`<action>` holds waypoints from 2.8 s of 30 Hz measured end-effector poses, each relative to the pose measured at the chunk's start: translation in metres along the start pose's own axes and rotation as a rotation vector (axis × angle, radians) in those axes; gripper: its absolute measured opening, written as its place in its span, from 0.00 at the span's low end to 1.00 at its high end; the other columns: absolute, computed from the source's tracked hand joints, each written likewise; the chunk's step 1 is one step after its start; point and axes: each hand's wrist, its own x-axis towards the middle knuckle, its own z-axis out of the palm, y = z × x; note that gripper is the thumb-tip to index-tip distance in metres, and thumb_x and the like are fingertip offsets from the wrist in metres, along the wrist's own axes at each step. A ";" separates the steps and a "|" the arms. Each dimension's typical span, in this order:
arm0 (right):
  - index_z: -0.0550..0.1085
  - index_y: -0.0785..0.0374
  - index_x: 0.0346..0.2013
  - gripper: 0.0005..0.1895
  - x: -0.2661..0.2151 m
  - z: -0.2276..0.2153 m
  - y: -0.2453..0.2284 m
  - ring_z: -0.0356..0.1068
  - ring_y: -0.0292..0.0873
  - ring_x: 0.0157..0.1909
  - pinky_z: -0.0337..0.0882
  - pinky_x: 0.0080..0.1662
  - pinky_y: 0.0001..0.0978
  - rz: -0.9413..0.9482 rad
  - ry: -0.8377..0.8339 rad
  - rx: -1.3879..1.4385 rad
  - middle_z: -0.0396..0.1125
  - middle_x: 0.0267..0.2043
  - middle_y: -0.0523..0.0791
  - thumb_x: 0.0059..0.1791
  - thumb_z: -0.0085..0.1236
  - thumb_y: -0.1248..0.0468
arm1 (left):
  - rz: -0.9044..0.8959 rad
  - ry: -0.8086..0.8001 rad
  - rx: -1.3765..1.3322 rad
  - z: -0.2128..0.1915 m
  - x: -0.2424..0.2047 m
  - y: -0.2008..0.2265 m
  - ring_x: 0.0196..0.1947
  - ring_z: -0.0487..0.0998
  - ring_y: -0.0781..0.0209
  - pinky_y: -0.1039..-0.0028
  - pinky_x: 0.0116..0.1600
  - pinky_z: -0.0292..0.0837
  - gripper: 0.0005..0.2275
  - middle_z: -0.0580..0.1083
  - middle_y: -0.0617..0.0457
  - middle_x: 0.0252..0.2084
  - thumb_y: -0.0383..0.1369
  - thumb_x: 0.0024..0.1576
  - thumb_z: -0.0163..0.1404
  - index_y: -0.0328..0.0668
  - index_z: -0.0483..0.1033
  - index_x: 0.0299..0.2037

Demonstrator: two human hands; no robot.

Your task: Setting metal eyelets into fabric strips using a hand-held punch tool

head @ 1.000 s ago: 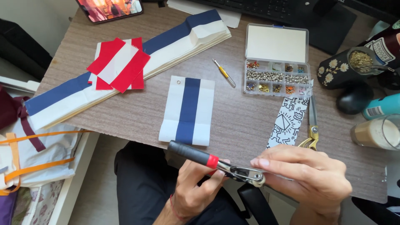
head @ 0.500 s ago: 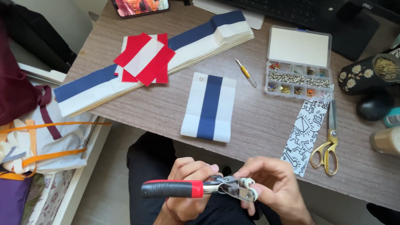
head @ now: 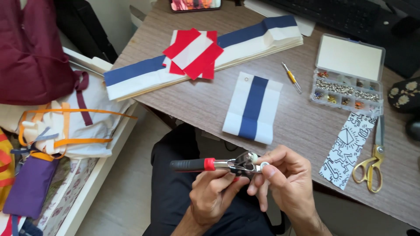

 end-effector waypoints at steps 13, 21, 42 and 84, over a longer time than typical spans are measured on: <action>0.84 0.64 0.56 0.21 -0.010 -0.003 0.017 0.75 0.46 0.54 0.76 0.57 0.34 -0.220 -0.090 -0.526 0.74 0.50 0.51 0.54 0.75 0.54 | -0.208 0.047 -0.279 0.000 0.007 0.025 0.41 0.94 0.53 0.69 0.52 0.91 0.13 0.87 0.42 0.44 0.30 0.59 0.74 0.40 0.80 0.44; 0.80 0.73 0.56 0.15 -0.019 -0.005 0.025 0.80 0.54 0.64 0.81 0.67 0.40 -0.258 0.071 -0.517 0.74 0.63 0.58 0.63 0.57 0.62 | -0.172 -0.088 -0.381 0.022 0.027 0.038 0.51 0.94 0.46 0.63 0.60 0.90 0.08 0.87 0.40 0.53 0.28 0.68 0.67 0.34 0.84 0.53; 0.88 0.59 0.56 0.21 0.020 -0.051 -0.016 0.81 0.39 0.44 0.75 0.49 0.29 -0.088 -0.323 -0.877 0.84 0.46 0.42 0.59 0.61 0.49 | -0.357 -0.147 -0.367 -0.002 0.095 0.039 0.25 0.74 0.71 0.82 0.33 0.75 0.10 0.87 0.52 0.39 0.28 0.58 0.74 0.42 0.89 0.47; 0.51 0.63 0.91 0.55 0.009 -0.076 -0.061 0.81 0.61 0.73 0.72 0.77 0.60 0.326 -0.081 -0.304 0.77 0.72 0.56 0.51 0.63 0.57 | 0.157 -1.426 0.440 0.071 0.230 -0.131 0.68 0.69 0.46 0.47 0.60 0.68 0.33 0.72 0.55 0.72 0.38 0.58 0.71 0.73 0.78 0.76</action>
